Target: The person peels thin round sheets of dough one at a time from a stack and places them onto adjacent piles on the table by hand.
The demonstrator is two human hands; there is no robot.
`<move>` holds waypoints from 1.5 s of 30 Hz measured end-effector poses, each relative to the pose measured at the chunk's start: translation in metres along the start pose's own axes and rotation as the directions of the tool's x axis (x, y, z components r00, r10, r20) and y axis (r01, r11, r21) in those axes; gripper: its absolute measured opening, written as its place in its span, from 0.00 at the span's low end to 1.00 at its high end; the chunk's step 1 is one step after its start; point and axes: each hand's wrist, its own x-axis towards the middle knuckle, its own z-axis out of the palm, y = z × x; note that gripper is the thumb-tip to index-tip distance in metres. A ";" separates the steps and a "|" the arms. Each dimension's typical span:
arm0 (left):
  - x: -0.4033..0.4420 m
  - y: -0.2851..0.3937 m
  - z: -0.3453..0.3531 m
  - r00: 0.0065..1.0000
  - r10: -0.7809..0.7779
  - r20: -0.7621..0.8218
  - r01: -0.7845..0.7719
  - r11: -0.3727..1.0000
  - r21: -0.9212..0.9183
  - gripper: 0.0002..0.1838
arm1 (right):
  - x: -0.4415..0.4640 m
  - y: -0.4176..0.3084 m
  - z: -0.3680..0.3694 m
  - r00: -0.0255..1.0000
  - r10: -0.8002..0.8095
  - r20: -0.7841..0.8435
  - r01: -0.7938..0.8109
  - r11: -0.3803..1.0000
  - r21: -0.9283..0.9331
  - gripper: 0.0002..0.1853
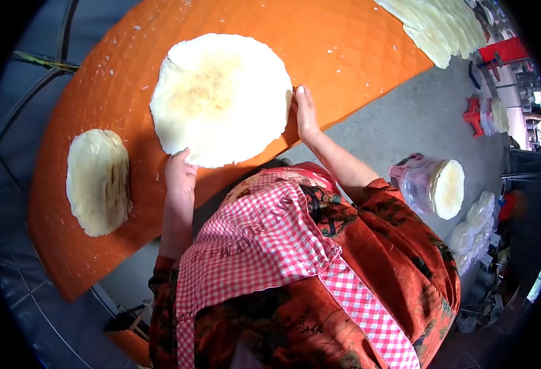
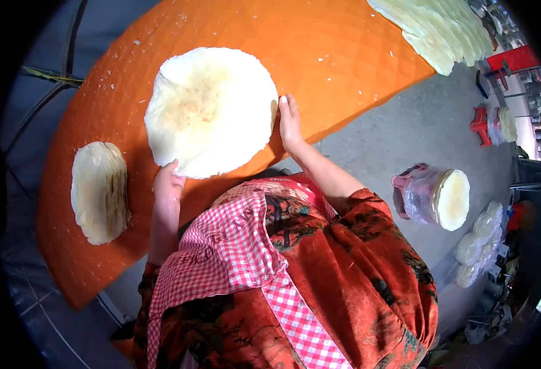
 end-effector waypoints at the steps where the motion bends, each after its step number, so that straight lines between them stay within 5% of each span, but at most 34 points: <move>1: -0.002 0.005 0.003 1.000 0.008 0.011 -0.008 1.000 0.008 0.24 | -0.007 0.002 0.002 1.000 -0.004 -0.013 0.005 1.000 0.010 0.35; 9: 0.000 -0.004 0.004 0.996 -0.053 0.078 0.044 0.993 0.108 0.23 | -0.042 -0.006 0.047 0.994 0.003 -0.112 -0.021 0.987 -0.162 0.37; 13: 0.006 -0.009 -0.002 0.993 -0.073 0.093 0.053 0.978 0.200 0.24 | -0.042 0.008 0.025 0.966 -0.213 -0.148 0.140 0.909 -0.394 0.37; 14: 0.009 -0.008 -0.005 0.991 -0.095 0.096 0.072 0.973 0.221 0.24 | -0.058 0.010 0.013 0.961 -0.250 -0.115 0.152 0.831 -0.536 0.27; 17: 0.002 0.002 -0.012 0.992 -0.116 0.054 0.095 0.951 0.295 0.26 | -0.105 0.000 0.005 0.959 0.278 -0.053 -0.271 0.846 -0.458 0.21; 20: 0.008 0.002 -0.023 0.999 0.029 -0.036 -0.011 0.903 0.430 0.29 | -0.098 0.038 -0.022 0.959 0.048 -0.280 -0.124 0.958 -0.260 0.20; 22: 0.049 -0.010 -0.057 0.965 0.262 -0.023 -0.214 0.831 0.514 0.34 | -0.095 0.036 -0.013 0.942 -0.082 -0.326 0.028 0.985 -0.168 0.21; 25: 0.041 0.006 -0.042 0.941 0.339 -0.014 -0.291 0.825 0.484 0.30 | -0.075 0.043 0.007 0.889 -0.245 -0.387 0.234 0.969 -0.076 0.28; 29: 0.021 0.002 -0.007 0.968 0.246 0.051 -0.228 0.771 0.595 0.36 | -0.059 0.053 0.063 0.918 -0.305 -0.255 0.225 0.927 -0.301 0.35; 30: 0.029 -0.003 -0.010 0.962 0.268 0.051 -0.241 0.750 0.616 0.37 | -0.050 0.066 0.067 0.864 -0.360 -0.351 0.155 0.854 -0.497 0.34; 33: 0.038 -0.006 -0.019 0.955 0.270 0.123 -0.277 0.662 0.697 0.37 | -0.071 0.035 0.069 0.952 -0.151 -0.265 0.098 0.974 -0.202 0.33; 34: 0.035 -0.007 -0.020 0.950 0.291 0.114 -0.299 0.742 0.600 0.39 | -0.067 0.033 0.053 0.968 -0.196 -0.159 0.160 0.964 -0.212 0.33; 37: 0.032 0.002 -0.025 0.886 0.454 0.099 -0.330 0.464 0.822 0.40 | -0.050 0.027 0.035 0.888 -0.291 -0.358 0.178 0.932 -0.315 0.33; 38: 0.026 0.005 -0.025 0.780 0.587 0.215 -0.482 0.345 0.805 0.42 | -0.049 0.021 0.033 0.839 -0.462 -0.289 0.214 0.767 -0.604 0.33; 39: 0.031 0.008 -0.030 0.564 0.679 0.470 -0.716 0.119 0.688 0.42 | -0.056 0.003 0.039 0.781 -0.601 -0.168 0.219 0.516 -0.828 0.33; 41: 0.004 0.025 -0.012 0.466 0.492 0.736 -0.658 -0.364 0.660 0.44 | -0.060 -0.025 0.060 0.743 -0.647 0.173 0.375 0.189 -0.907 0.34; 43: 0.007 0.014 0.002 0.509 0.189 0.840 -0.667 -0.531 0.524 0.42 | -0.059 -0.037 0.085 0.724 -0.548 0.419 0.395 -0.168 -0.903 0.34; 45: 0.009 0.000 0.005 0.614 -0.011 0.789 -0.660 -0.556 0.506 0.37 | -0.039 -0.006 0.081 0.820 -0.401 0.407 0.331 -0.248 -0.910 0.36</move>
